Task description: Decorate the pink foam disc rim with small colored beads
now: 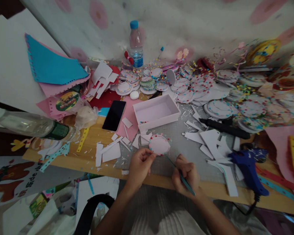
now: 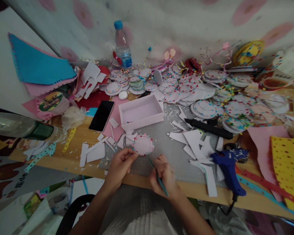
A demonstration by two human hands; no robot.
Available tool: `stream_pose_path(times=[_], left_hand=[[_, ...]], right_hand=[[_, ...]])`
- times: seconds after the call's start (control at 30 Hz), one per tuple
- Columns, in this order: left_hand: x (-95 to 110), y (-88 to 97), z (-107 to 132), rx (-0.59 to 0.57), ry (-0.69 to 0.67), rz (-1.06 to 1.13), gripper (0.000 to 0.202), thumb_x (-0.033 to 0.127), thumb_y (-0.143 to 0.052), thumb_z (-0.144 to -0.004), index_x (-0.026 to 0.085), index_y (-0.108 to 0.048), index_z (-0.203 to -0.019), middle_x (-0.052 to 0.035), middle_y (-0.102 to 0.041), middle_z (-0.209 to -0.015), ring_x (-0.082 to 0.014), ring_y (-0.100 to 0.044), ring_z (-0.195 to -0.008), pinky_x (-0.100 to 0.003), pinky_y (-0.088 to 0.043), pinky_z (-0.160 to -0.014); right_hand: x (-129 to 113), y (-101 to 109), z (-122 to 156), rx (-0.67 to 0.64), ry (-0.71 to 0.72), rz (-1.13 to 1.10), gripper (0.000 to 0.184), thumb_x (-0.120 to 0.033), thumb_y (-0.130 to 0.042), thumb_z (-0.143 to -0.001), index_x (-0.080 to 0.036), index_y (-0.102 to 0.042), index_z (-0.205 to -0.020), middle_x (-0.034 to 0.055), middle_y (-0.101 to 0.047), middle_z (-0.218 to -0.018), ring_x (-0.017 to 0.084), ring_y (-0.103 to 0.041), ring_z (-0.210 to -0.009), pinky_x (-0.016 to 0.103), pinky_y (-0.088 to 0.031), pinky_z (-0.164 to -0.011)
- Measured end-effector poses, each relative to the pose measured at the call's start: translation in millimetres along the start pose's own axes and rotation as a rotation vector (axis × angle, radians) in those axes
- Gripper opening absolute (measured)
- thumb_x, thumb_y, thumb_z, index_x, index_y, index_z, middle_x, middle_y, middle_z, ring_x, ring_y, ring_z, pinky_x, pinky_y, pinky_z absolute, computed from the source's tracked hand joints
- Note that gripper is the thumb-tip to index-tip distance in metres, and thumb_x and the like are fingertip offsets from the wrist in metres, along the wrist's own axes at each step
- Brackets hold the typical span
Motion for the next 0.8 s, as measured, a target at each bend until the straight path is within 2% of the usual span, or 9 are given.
stream_pose_path(times=[0.27, 0.6, 0.8], left_hand=[[0.4, -0.4, 0.3, 0.005, 0.003, 0.001, 0.021, 0.037, -0.065, -0.073, 0.017, -0.058, -0.073, 0.0103, -0.041, -0.04, -0.0046, -0.033, -0.031, -0.016, -0.02, -0.034], [1.7, 0.0, 0.1, -0.005, 0.001, 0.022, 0.022, 0.038, -0.067, -0.073, 0.017, -0.059, -0.073, 0.0102, -0.04, -0.04, -0.0046, -0.033, -0.032, -0.017, -0.02, -0.035], [2.8, -0.4, 1.1, 0.001, 0.007, 0.035, 0.023, 0.038, -0.068, -0.072, 0.017, -0.059, -0.073, 0.0105, -0.039, -0.04, -0.0045, -0.033, -0.032, -0.017, -0.02, -0.035]], right_hand=[[-0.8, 2.7, -3.4, 0.071, -0.07, -0.071, 0.03, -0.001, -0.048, -0.074, -0.024, -0.028, -0.078, -0.0067, -0.027, -0.063, 0.013, -0.031, -0.056, 0.028, -0.026, -0.053], [1.1, 3.5, -2.7, 0.1, -0.185, -0.158, 0.024, -0.009, -0.043, -0.085, -0.024, -0.027, -0.076, -0.0065, -0.024, -0.062, 0.013, -0.03, -0.054, 0.027, -0.026, -0.05], [1.2, 4.8, -4.3, 0.101, -0.239, -0.182, 0.023, -0.01, -0.043, -0.086, -0.024, -0.028, -0.075, -0.006, -0.026, -0.061, 0.013, -0.03, -0.053, 0.027, -0.026, -0.048]])
Point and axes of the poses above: each hand's wrist, its own z-axis away from the middle knuckle, its own y-axis out of the back of the hand, x = y × z, the point moved 3 cm from there along -z, towards the middle knuckle
